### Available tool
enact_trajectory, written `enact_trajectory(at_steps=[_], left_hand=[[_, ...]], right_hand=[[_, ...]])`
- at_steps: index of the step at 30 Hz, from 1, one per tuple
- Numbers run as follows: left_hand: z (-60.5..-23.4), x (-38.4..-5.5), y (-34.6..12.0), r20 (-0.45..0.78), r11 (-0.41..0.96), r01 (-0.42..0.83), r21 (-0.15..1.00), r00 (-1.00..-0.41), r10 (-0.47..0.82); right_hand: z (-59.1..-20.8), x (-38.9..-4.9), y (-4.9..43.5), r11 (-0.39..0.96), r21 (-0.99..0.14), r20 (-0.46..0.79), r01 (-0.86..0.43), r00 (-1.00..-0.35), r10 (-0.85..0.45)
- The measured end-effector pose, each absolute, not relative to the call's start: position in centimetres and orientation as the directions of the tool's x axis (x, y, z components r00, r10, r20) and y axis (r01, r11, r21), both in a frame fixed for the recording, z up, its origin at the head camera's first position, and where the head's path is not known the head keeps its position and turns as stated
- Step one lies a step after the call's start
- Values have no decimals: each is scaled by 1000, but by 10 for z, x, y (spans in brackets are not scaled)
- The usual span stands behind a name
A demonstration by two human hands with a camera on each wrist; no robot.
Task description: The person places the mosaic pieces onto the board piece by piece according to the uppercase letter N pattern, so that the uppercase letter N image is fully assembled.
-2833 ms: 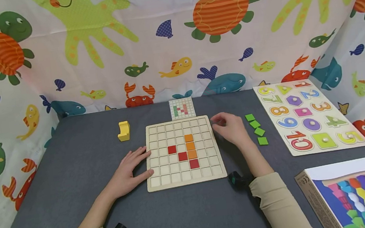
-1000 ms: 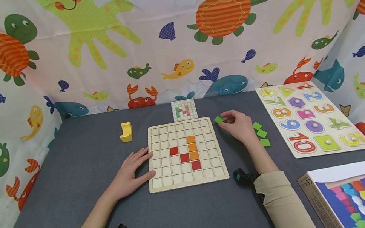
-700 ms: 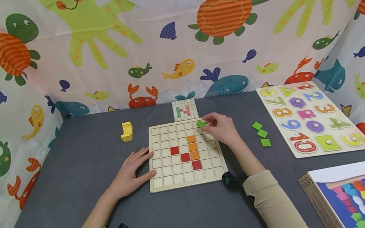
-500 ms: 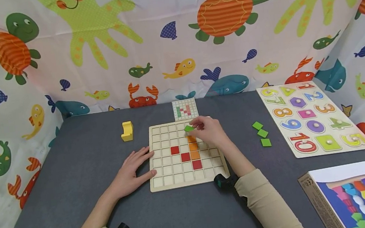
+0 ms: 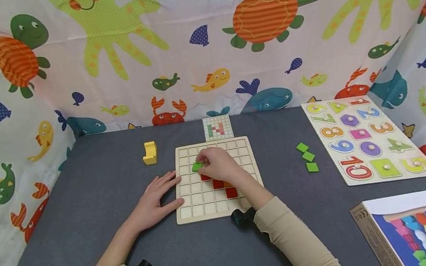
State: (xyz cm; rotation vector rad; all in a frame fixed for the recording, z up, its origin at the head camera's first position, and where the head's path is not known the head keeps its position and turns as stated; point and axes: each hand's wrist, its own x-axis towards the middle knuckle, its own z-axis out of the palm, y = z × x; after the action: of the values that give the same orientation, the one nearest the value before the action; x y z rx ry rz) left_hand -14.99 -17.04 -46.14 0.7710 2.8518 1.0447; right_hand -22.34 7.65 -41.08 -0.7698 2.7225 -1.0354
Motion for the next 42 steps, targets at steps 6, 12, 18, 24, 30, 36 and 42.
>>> enact_trajectory(at_steps=[6,12,18,24,30,36,42], left_hand=[[-462,-149,-169,157,664,445,602,-880,447],[-461,-150,-169,159,660,444,606,-881,446],[-461,-151,-169,152,663,439,606,-882,445],[-461,-151,-167,159,658,445,608,-880,448],[-461,-149,-169,164,658,445,608,-881,444],[-460,-149,-170,169,660,448,604,-880,443],[-462,-149,-169,166,657,444,610,-882,442]], right_hand=[[-414,-224,71,633,-637,78,-440,-854,-515],[-416,-223,70,628,-649,80,-430,-859,-506],[-417,-220,79,579,-723,89,-377,-882,-463],[-415,-221,106,570,-751,109,-332,-915,-389],[-414,-226,150,639,-726,83,-255,-954,-287],[-417,-227,197,712,-680,99,-178,-984,-151],[-415,-222,239,767,-636,98,-81,-995,-24]])
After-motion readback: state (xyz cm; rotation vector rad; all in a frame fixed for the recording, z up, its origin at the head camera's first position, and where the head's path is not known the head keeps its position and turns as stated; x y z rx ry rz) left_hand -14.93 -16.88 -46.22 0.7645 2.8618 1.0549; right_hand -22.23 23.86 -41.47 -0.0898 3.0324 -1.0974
